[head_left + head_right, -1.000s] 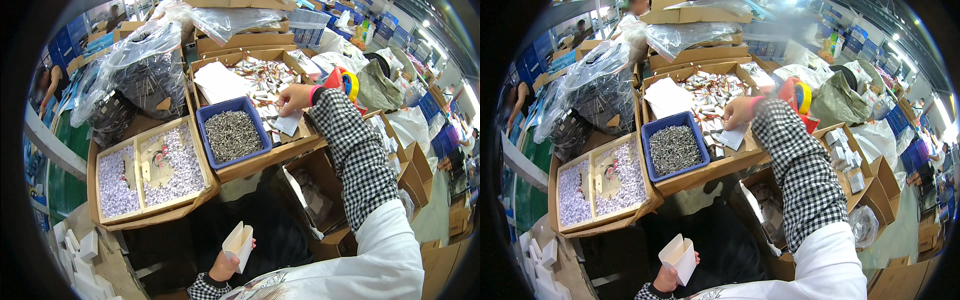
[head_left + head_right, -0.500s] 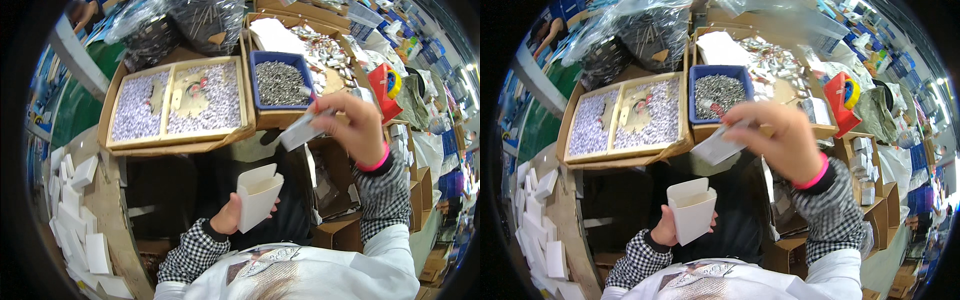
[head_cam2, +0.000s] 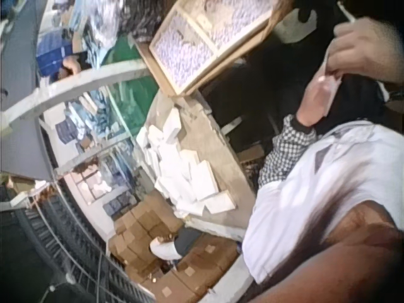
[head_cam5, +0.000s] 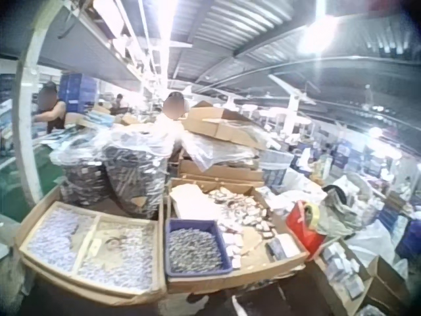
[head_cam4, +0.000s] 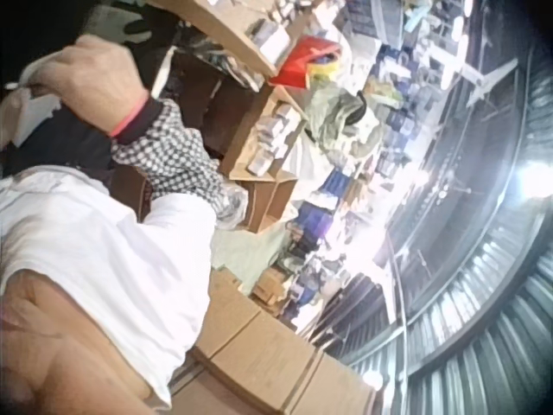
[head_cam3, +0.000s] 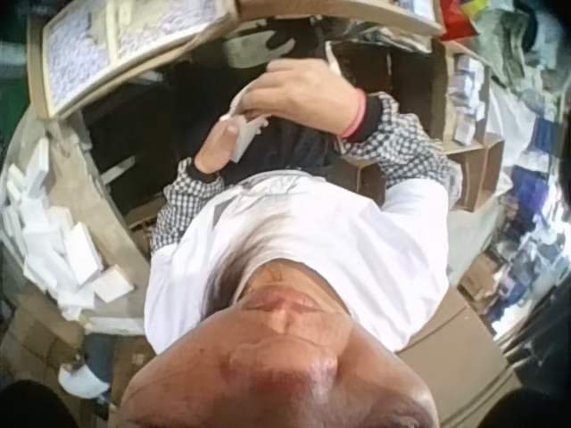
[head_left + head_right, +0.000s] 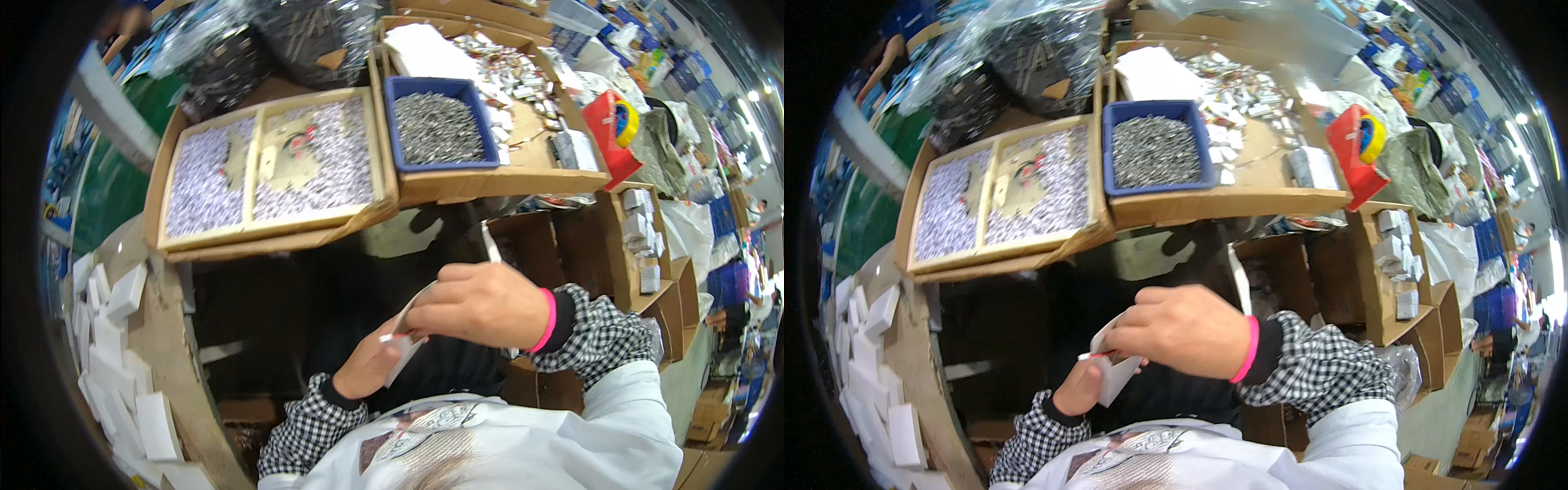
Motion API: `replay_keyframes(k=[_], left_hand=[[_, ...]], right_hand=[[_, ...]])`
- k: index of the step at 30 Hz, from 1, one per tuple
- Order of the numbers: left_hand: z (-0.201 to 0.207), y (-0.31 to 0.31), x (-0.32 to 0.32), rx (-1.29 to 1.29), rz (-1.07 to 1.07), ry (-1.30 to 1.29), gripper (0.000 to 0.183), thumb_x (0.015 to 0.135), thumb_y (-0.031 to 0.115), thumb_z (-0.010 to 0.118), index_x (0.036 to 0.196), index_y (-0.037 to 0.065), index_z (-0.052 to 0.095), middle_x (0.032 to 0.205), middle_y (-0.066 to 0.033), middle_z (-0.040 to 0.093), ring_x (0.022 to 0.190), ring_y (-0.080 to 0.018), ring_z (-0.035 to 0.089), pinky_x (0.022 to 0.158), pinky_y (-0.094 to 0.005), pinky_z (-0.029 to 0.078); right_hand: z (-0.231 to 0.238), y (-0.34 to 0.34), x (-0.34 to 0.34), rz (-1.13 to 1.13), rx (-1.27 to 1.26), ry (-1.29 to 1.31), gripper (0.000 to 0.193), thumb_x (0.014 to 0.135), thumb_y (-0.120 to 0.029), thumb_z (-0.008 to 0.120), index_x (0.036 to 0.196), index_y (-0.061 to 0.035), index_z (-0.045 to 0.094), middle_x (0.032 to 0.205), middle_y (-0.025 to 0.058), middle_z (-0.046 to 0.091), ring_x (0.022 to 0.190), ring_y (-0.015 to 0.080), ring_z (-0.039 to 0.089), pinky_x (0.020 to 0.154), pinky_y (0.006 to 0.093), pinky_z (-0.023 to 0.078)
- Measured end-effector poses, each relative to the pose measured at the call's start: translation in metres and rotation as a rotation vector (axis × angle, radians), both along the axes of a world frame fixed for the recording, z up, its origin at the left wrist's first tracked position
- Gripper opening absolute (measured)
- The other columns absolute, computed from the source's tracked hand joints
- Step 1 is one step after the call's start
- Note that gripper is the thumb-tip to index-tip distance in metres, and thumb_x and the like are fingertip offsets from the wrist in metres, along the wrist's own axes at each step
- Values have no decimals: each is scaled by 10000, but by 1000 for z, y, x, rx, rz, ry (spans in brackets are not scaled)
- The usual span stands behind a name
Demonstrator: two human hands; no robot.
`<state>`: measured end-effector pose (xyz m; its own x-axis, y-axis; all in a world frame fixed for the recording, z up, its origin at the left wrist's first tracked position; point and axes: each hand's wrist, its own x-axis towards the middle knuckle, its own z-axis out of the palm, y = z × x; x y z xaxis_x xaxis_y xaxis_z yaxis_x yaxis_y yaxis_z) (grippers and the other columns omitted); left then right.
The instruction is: The person repeatedly picks up small white boxes, inserts small metal components and a black item, then closes and seals each box with tape. The process is repeated continuously at a workbench in a factory setting.
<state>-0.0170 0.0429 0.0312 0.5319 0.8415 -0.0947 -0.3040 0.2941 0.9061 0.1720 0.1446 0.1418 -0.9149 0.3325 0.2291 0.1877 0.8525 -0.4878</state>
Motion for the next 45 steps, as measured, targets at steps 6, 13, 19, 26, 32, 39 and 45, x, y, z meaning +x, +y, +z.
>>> replay_keyframes(k=[6,13,19,26,32,39,45], left_hand=[[-7,11,4,-62,-5,-35,942,859,688,398,1394,-77,270,1284,-127,451,1170,-198,458,1016,-329,346],[-17,40,10,-18,-224,35,1077,738,816,385,1408,-23,305,1333,-180,418,1233,-265,432,1031,-324,326],[-26,62,11,-21,-267,54,1090,728,819,399,1405,-30,308,1340,-190,416,1243,-278,434,1032,-339,342],[-30,77,16,-50,-260,41,1047,764,777,421,1396,-50,307,1357,-198,407,1264,-275,421,1044,-342,334],[-36,79,17,-91,-219,38,1019,781,748,454,1393,-54,311,1370,-192,396,1271,-263,411,1051,-342,324],[-44,78,9,-159,-174,-1,1040,759,743,505,1396,-54,306,1372,-172,397,1272,-237,401,1055,-337,311],[-48,74,10,-237,-140,-85,1034,761,725,522,1403,-52,287,1370,-152,403,1265,-213,406,1050,-327,316]], right_hand=[[-4,8,11,-20,-127,-30,277,828,-81,551,1103,-55,572,946,80,594,887,225,608,726,295,524],[35,64,71,-239,-26,-88,178,773,-95,622,950,-112,627,786,54,613,735,216,605,624,328,509],[44,141,107,-494,-7,-281,104,810,-137,644,900,-86,655,777,82,628,730,285,621,665,366,493],[18,171,78,-291,-31,-492,171,765,-190,675,888,-78,635,849,88,597,776,303,628,677,392,512],[15,182,80,-283,151,-694,213,738,-202,683,891,-66,623,887,86,593,790,297,632,684,411,513],[54,201,119,-618,-152,-428,193,813,-121,664,973,-36,598,817,91,672,735,225,661,678,308,520],[49,200,134,-854,-48,-804,204,757,-175,602,887,-33,669,850,176,665,801,340,637,742,418,503]])
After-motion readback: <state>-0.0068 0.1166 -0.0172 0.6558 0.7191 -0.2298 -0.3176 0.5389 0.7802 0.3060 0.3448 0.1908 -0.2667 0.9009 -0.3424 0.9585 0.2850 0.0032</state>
